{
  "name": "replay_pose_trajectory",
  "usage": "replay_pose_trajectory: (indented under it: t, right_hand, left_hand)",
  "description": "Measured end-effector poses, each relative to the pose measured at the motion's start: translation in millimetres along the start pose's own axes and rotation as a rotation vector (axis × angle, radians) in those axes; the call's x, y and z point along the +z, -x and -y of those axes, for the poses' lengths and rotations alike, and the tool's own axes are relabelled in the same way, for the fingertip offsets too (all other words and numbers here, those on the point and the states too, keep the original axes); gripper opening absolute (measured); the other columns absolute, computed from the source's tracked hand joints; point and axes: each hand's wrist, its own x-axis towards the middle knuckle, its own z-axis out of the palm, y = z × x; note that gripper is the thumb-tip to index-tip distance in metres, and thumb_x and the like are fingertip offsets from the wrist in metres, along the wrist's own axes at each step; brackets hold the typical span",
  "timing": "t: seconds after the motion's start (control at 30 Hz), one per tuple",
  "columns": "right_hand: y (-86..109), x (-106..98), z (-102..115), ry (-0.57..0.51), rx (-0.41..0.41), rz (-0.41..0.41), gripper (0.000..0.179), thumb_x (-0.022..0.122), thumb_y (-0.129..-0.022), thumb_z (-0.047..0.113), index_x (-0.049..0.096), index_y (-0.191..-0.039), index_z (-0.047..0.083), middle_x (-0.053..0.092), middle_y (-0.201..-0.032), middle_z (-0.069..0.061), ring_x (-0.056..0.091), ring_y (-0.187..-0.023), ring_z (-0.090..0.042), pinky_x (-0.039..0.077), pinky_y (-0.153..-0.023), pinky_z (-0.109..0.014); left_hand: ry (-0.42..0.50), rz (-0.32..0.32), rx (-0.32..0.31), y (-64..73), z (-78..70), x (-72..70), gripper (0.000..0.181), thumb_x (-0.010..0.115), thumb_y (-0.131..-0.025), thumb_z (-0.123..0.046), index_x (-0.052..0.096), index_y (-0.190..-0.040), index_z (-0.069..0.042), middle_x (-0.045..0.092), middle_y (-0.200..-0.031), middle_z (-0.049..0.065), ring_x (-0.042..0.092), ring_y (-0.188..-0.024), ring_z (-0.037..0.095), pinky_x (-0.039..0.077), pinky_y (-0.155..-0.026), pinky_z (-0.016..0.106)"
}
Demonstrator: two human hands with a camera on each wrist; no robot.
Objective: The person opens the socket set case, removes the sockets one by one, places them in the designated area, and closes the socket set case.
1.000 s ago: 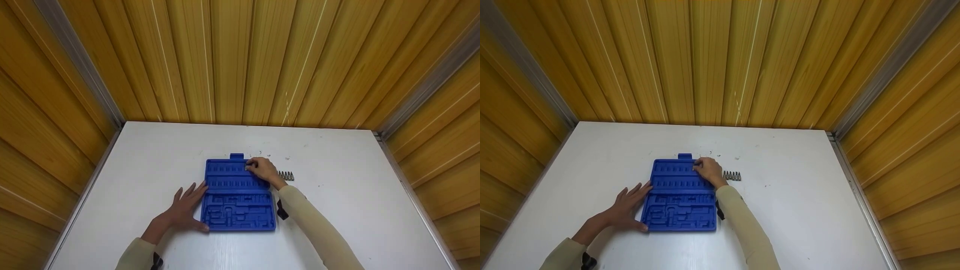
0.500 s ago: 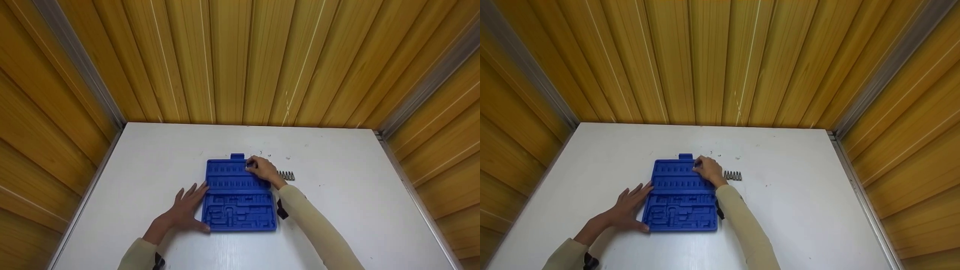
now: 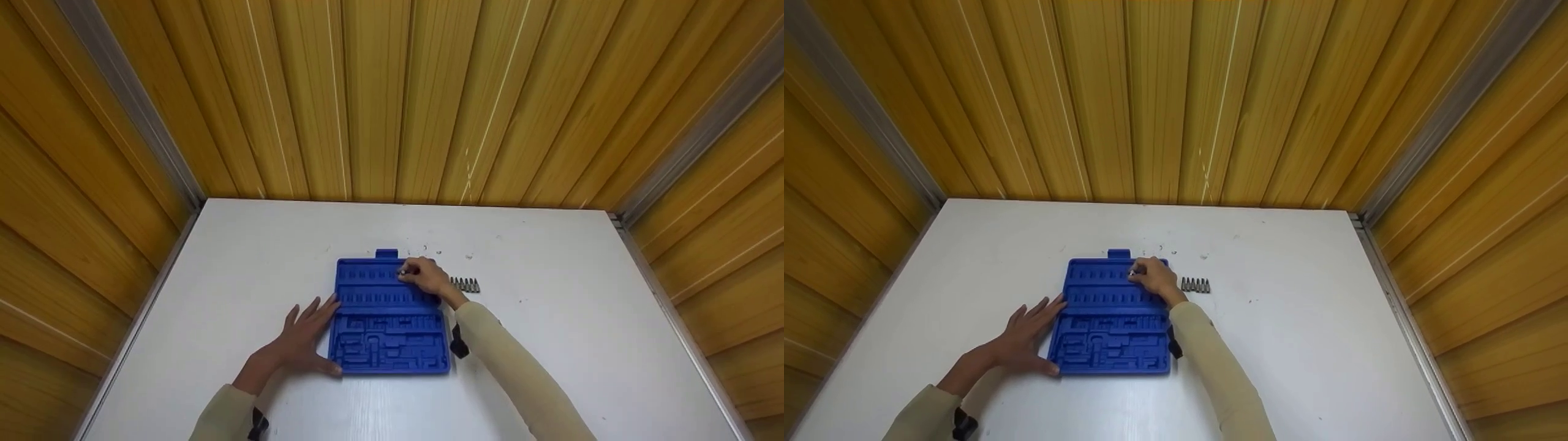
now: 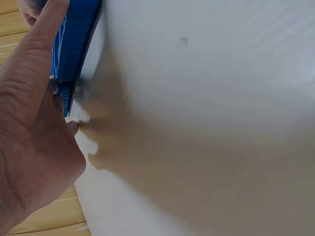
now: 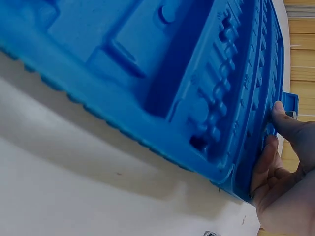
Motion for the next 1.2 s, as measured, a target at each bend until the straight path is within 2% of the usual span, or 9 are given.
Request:
replay_pose_trajectory:
  t: [0.17, 0.3, 0.37, 0.5, 0.6, 0.73, 0.8, 0.97, 1.2]
  right_hand:
    - [2.2, -4.0, 1.5, -0.156, -0.034, 0.044, 0.014, 0.065, -0.099, 0.008, 0.065, -0.101, -0.005, 0.071, -0.112, -0.025, 0.067, -0.100, -0.033, 0.053, -0.088, -0.037]
    - [7.6, -10.0, 4.5, -0.244, 0.025, 0.045, 0.018, 0.064, -0.101, 0.012, 0.067, -0.108, -0.005, 0.071, -0.114, -0.025, 0.069, -0.099, -0.037, 0.055, -0.079, -0.032]
    - [11.7, -13.9, 4.6, -0.250, 0.055, 0.045, 0.022, 0.064, -0.101, 0.014, 0.067, -0.113, -0.004, 0.071, -0.114, -0.026, 0.069, -0.098, -0.040, 0.058, -0.077, -0.036]
    - [20.7, -23.5, 6.5, -0.287, 0.073, 0.081, 0.027, 0.061, -0.103, 0.013, 0.064, -0.119, -0.009, 0.068, -0.115, -0.032, 0.069, -0.101, -0.048, 0.061, -0.080, -0.054]
    - [25.6, -29.9, 6.1, -0.283, 0.078, 0.089, 0.027, 0.061, -0.103, 0.013, 0.065, -0.119, -0.008, 0.070, -0.115, -0.029, 0.072, -0.092, -0.039, 0.062, -0.077, -0.048]
    - [30.2, -36.7, 2.0, -0.258, 0.089, 0.081, 0.031, 0.062, -0.103, 0.018, 0.065, -0.128, -0.001, 0.075, -0.106, -0.020, 0.069, -0.080, -0.014, 0.057, -0.068, -0.030]
    - [33.1, -40.6, 1.2, -0.268, 0.082, 0.081, 0.035, 0.061, -0.103, 0.017, 0.061, -0.133, -0.002, 0.076, -0.102, -0.021, 0.067, -0.077, -0.011, 0.057, -0.068, -0.032]
    - [41.2, -47.5, -3.7, -0.286, 0.075, 0.077, 0.037, 0.062, -0.103, 0.015, 0.059, -0.134, -0.003, 0.076, -0.100, -0.024, 0.066, -0.076, -0.016, 0.057, -0.068, -0.037]
    - [53.3, -53.3, -13.7, -0.306, 0.091, 0.057, 0.037, 0.060, -0.104, 0.016, 0.058, -0.136, -0.002, 0.073, -0.104, -0.029, 0.068, -0.084, -0.032, 0.053, -0.066, -0.028]
  left_hand:
    - [-0.017, 0.003, -0.006, -0.2, 0.7, 0.8, 0.135, 0.090, -0.063, -0.065, 0.018, -0.165, -0.013, 0.011, -0.174, 0.007, 0.006, -0.159, 0.045, -0.003, -0.121, 0.071]
    - [-0.024, 0.012, -0.011, 0.0, 0.3, 0.6, 0.135, 0.089, -0.063, -0.066, 0.017, -0.165, -0.013, 0.010, -0.174, 0.007, 0.005, -0.159, 0.044, -0.003, -0.122, 0.070]
    - [-0.018, 0.014, -0.013, 0.1, -0.4, 0.5, 0.136, 0.089, -0.063, -0.065, 0.017, -0.165, -0.013, 0.010, -0.174, 0.007, 0.005, -0.159, 0.044, -0.003, -0.122, 0.070]
    - [-0.007, 0.011, -0.011, 1.0, -1.5, 0.5, 0.135, 0.090, -0.063, -0.063, 0.017, -0.165, -0.012, 0.011, -0.174, 0.008, 0.005, -0.159, 0.045, -0.004, -0.121, 0.071]
    - [0.000, 0.005, -0.002, 1.3, -1.0, 0.1, 0.135, 0.091, -0.063, -0.063, 0.018, -0.165, -0.011, 0.011, -0.174, 0.009, 0.005, -0.159, 0.046, -0.004, -0.121, 0.072]
    - [-0.003, -0.003, 0.011, 0.5, 0.1, 0.0, 0.135, 0.091, -0.062, -0.063, 0.019, -0.164, -0.010, 0.012, -0.174, 0.010, 0.006, -0.158, 0.047, -0.003, -0.120, 0.074]
    - [-0.009, -0.007, 0.012, -0.4, 0.6, 0.0, 0.135, 0.091, -0.063, -0.062, 0.019, -0.164, -0.010, 0.013, -0.173, 0.010, 0.008, -0.158, 0.048, -0.002, -0.119, 0.075]
    - [-0.019, 0.000, 0.008, -0.8, -0.1, -0.3, 0.134, 0.091, -0.063, -0.062, 0.019, -0.164, -0.010, 0.013, -0.173, 0.010, 0.008, -0.157, 0.049, -0.001, -0.119, 0.076]
    - [-0.021, -0.002, 0.015, 0.3, 1.0, 2.2, 0.135, 0.090, -0.064, -0.063, 0.018, -0.164, -0.009, 0.013, -0.173, 0.010, 0.008, -0.158, 0.048, -0.001, -0.119, 0.075]
